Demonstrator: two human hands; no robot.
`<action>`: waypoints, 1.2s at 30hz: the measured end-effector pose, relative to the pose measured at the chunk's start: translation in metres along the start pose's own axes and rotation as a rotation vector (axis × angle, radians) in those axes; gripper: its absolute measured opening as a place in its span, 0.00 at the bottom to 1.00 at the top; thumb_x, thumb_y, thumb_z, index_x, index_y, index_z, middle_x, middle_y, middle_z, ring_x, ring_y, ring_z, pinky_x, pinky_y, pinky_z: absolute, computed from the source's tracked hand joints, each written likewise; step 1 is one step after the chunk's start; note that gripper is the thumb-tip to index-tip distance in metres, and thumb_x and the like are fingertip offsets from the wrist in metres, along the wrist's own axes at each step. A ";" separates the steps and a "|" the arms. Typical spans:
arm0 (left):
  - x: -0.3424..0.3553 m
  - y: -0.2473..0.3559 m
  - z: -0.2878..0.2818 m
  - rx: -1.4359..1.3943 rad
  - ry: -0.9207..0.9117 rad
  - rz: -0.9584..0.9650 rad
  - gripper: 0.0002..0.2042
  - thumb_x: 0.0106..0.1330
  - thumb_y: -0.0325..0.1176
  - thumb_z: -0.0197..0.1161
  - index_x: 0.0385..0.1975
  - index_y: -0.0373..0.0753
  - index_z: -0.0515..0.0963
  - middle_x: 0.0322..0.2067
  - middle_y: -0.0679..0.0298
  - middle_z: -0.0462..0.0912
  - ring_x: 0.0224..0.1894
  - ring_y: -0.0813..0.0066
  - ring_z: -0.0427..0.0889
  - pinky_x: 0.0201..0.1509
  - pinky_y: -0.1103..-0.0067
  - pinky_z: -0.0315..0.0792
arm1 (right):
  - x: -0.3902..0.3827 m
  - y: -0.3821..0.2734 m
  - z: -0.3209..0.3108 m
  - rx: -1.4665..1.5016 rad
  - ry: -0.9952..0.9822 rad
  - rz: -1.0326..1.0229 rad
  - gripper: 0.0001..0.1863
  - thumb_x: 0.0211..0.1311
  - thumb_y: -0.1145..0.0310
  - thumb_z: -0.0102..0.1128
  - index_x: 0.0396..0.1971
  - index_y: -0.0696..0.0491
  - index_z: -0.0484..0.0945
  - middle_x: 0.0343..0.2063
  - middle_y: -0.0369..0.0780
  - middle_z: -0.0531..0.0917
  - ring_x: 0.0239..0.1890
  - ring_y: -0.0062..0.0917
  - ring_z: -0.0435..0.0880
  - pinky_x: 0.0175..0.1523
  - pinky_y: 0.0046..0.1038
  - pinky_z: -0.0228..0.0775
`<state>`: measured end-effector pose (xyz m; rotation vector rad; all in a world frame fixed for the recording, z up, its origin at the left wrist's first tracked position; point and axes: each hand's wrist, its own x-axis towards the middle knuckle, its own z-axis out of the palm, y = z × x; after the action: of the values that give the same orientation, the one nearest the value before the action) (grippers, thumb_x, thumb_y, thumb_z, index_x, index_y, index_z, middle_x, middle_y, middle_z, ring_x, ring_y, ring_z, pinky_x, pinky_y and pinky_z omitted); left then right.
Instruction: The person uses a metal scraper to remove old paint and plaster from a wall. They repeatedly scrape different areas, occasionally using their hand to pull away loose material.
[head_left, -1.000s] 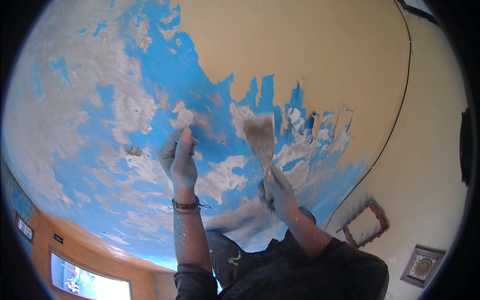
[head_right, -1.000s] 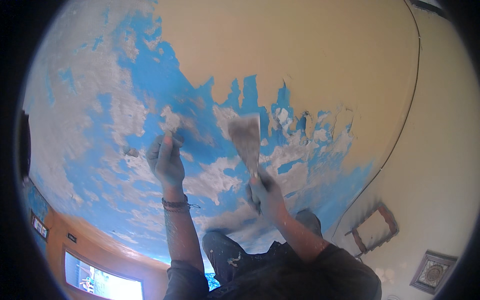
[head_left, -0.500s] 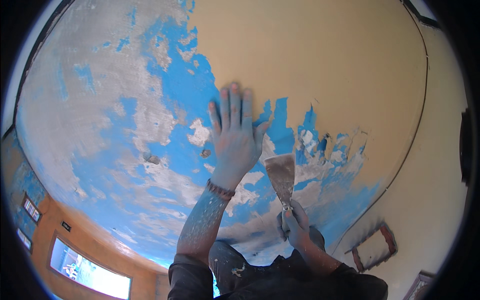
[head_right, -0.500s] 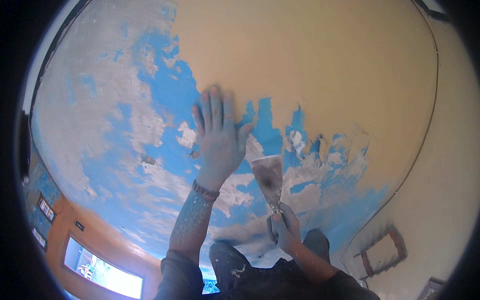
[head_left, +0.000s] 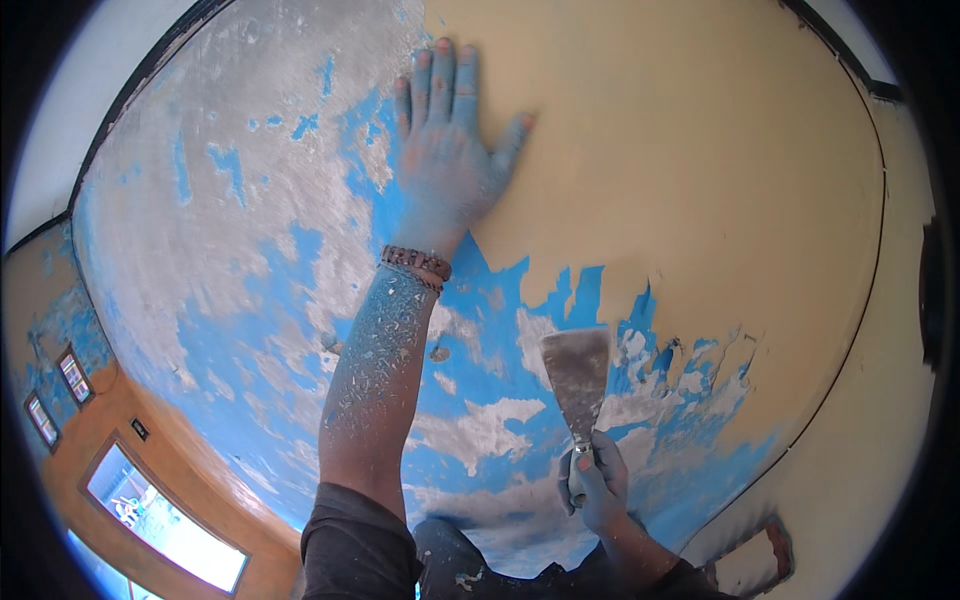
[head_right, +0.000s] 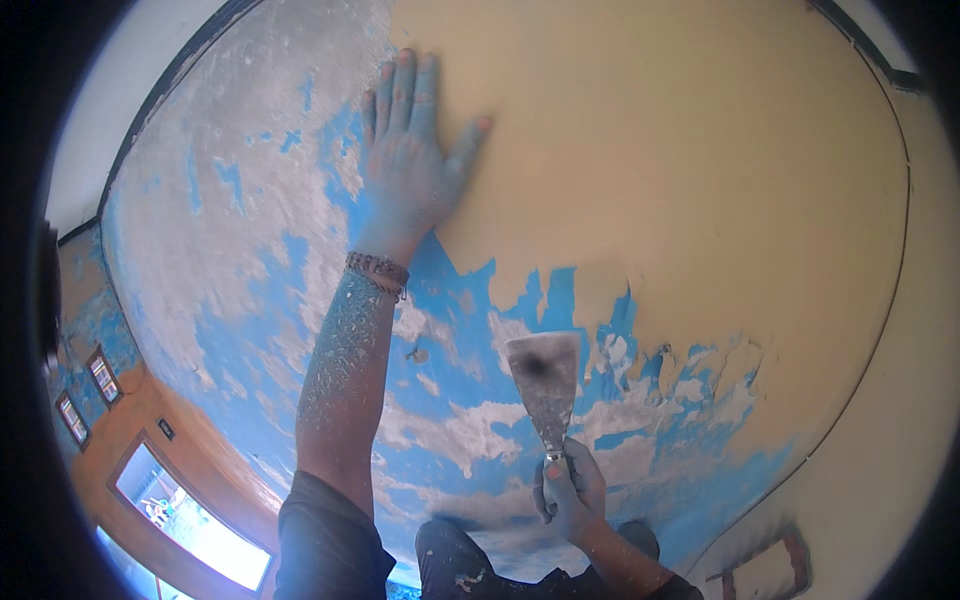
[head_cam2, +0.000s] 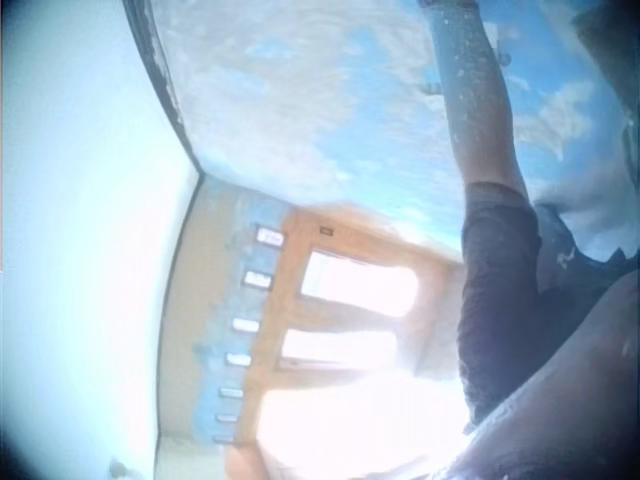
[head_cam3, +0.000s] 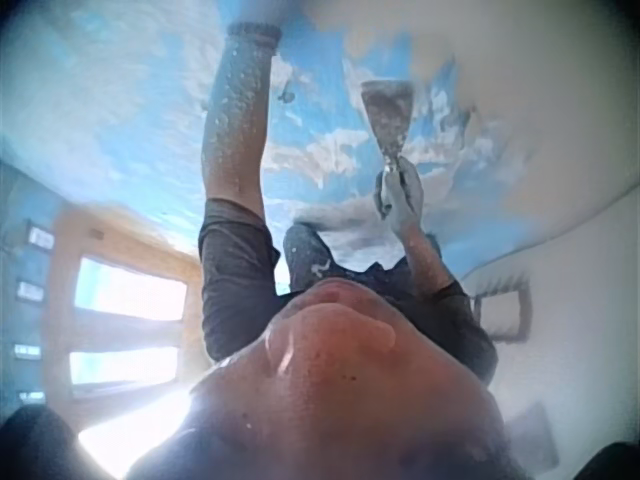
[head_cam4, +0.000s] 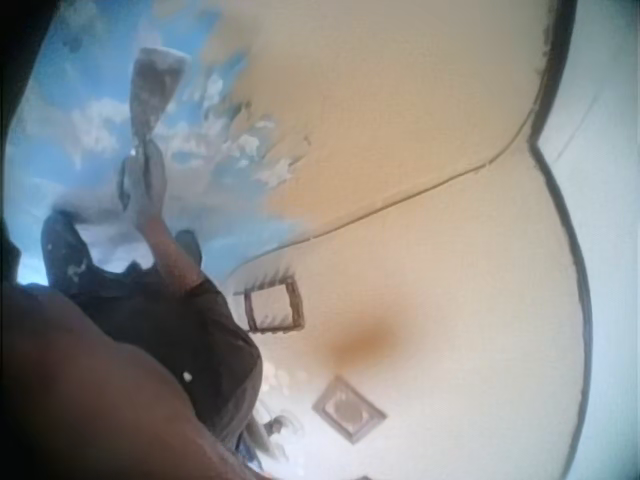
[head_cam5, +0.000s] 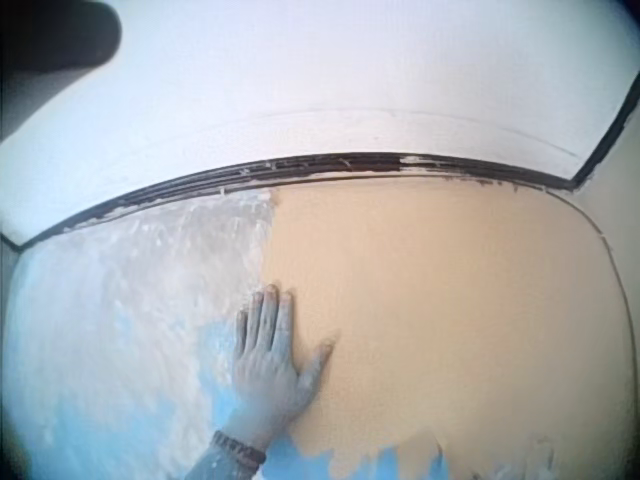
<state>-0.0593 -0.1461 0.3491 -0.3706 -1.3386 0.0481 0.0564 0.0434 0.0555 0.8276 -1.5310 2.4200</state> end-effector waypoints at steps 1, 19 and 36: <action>-0.002 0.000 -0.001 0.012 0.005 -0.044 0.34 0.66 0.50 0.50 0.63 0.31 0.55 0.64 0.44 0.54 0.68 0.49 0.50 0.69 0.59 0.42 | 0.003 0.000 0.001 0.011 0.008 -0.033 0.20 0.67 0.64 0.48 0.52 0.61 0.61 0.26 0.39 0.74 0.15 0.16 0.70 0.15 0.17 0.61; -0.126 0.127 -0.143 -1.075 -0.442 -1.207 0.31 0.71 0.50 0.44 0.62 0.29 0.56 0.51 0.49 0.70 0.53 0.68 0.70 0.55 0.76 0.65 | 0.090 -0.034 0.081 -0.157 0.018 -0.297 0.10 0.64 0.69 0.53 0.41 0.58 0.68 0.36 0.43 0.81 0.35 0.19 0.79 0.36 0.21 0.70; -0.179 0.098 -0.112 -0.574 -0.305 -0.970 0.15 0.62 0.31 0.62 0.43 0.36 0.65 0.23 0.68 0.75 0.18 0.91 0.66 0.16 0.92 0.58 | 0.010 -0.036 -0.191 -0.726 1.041 -0.577 0.10 0.59 0.69 0.59 0.39 0.56 0.77 0.37 0.39 0.79 0.35 0.21 0.75 0.41 0.22 0.68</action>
<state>0.0219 -0.1236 0.1322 -0.1563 -1.7037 -1.1424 -0.0070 0.2249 0.0278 -0.1539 -1.2702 1.2917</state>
